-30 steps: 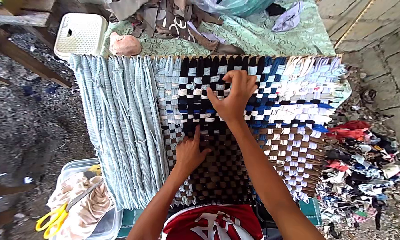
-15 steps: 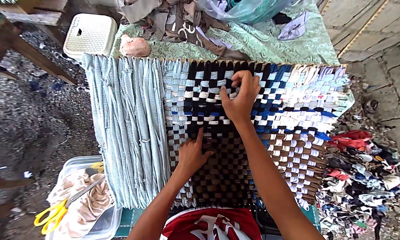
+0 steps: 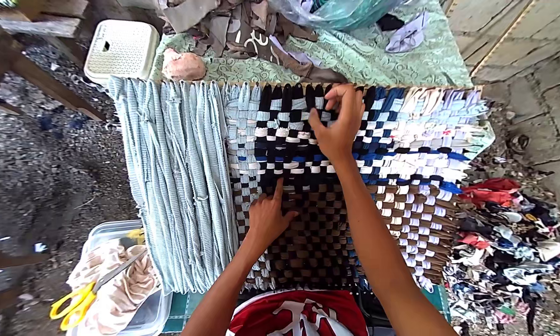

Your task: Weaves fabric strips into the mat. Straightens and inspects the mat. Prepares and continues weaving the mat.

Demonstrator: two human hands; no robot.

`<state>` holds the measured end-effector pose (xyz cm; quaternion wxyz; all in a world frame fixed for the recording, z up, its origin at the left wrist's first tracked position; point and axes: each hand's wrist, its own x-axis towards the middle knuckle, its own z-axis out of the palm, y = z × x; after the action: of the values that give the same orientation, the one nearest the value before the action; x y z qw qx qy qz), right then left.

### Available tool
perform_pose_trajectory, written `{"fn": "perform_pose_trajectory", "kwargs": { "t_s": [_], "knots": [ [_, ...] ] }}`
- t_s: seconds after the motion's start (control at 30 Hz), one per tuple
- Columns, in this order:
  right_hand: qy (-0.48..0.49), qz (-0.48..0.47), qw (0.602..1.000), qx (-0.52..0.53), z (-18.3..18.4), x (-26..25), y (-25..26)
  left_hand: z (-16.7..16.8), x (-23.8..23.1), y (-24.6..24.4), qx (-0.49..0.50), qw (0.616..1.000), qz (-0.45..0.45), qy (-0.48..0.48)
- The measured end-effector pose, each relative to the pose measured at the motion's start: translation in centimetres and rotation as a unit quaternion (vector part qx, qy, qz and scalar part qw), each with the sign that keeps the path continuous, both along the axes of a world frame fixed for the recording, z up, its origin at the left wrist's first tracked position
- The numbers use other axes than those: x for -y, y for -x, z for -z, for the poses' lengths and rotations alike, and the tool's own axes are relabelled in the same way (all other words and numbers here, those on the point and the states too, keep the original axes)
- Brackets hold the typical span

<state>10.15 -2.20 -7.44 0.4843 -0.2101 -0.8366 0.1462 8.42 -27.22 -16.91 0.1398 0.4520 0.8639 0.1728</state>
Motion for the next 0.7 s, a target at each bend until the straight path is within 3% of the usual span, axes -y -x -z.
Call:
{"fn": "perform_pose_trajectory", "kwargs": {
  "t_s": [0.07, 0.17, 0.27, 0.4, 0.7],
  "knots": [
    [0.030, -0.089, 0.995, -0.029, 0.4, -0.6, -1.9, 0.2, 0.1, 0.0, -0.004, 1.000, 0.004, -0.007],
    [0.006, -0.098, 0.995, -0.031, 1.6, -0.3, -4.7, 0.8, 0.4, -0.1, -0.027, 0.999, 0.018, -0.033],
    [-0.049, -0.047, 0.993, 0.095, 3.7, 2.5, -6.8, 1.9, 1.0, -0.5, -0.066, 0.994, 0.026, -0.085],
    [-0.102, 0.003, 0.955, 0.278, 7.8, 6.1, -8.4, 4.7, 2.7, -2.5, -0.108, 0.985, 0.028, -0.132],
    [-0.106, -0.136, 0.885, 0.432, 14.2, 10.7, -18.4, 8.0, 9.7, -5.0, -0.107, 0.984, 0.115, -0.088]
  ]
}}
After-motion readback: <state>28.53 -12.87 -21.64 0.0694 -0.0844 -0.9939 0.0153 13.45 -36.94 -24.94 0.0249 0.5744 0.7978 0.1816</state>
